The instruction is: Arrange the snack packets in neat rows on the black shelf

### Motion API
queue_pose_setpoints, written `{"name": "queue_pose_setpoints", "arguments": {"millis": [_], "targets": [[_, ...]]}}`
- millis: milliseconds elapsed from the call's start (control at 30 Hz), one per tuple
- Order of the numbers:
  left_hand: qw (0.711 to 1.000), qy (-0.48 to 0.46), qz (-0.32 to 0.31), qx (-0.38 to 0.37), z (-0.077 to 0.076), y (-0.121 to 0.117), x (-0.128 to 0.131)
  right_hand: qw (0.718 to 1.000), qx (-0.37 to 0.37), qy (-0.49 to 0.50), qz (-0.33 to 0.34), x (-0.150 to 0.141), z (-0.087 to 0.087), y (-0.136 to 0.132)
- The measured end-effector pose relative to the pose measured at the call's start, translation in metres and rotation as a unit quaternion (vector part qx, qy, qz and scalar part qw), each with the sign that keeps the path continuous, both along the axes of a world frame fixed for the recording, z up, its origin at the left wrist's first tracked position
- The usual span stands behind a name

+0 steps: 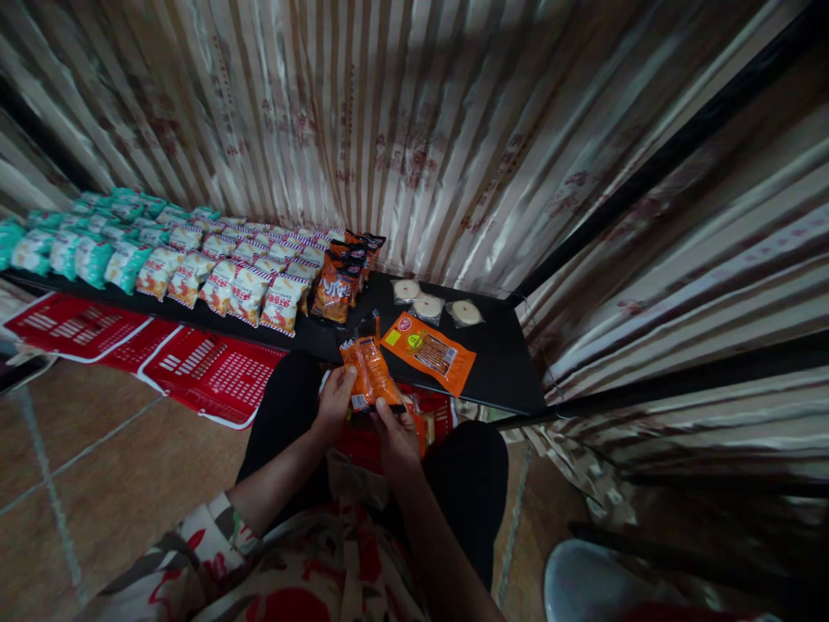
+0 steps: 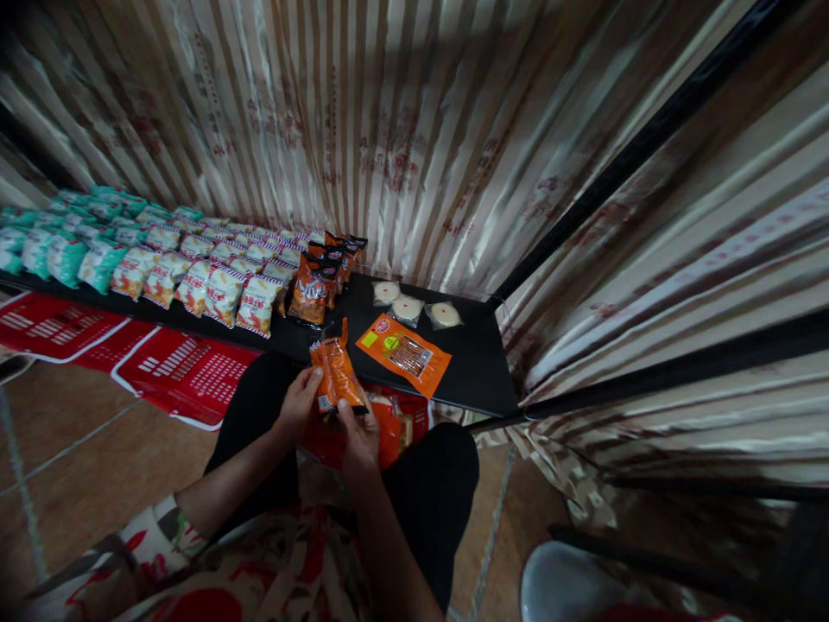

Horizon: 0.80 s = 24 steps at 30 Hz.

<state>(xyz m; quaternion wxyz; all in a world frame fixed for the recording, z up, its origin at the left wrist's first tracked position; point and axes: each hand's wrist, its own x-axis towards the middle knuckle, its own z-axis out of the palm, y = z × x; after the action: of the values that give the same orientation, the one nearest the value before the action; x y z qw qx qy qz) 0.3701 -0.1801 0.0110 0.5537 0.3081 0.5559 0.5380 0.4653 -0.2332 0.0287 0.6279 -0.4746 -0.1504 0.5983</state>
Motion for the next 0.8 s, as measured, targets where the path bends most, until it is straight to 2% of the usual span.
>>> {"name": "queue_pose_setpoints", "arguments": {"millis": [233, 400, 567, 800], "targets": [[1.0, -0.022, 0.016, 0.005, -0.002, 0.001, -0.003, 0.996, 0.042, -0.073, 0.007, -0.002, 0.009, -0.001], [0.999, -0.015, 0.021, 0.023, 0.001, 0.001, -0.007, 0.982, 0.051, -0.183, 0.015, -0.001, 0.012, -0.001], [0.999, -0.04, 0.009, 0.021, 0.008, -0.001, -0.011, 0.947, 0.08, -0.311, 0.016, 0.0, 0.012, -0.001], [0.996, -0.083, -0.016, -0.011, 0.014, -0.005, -0.015, 0.881, 0.15, -0.449, 0.019, -0.002, 0.004, -0.001]]}}
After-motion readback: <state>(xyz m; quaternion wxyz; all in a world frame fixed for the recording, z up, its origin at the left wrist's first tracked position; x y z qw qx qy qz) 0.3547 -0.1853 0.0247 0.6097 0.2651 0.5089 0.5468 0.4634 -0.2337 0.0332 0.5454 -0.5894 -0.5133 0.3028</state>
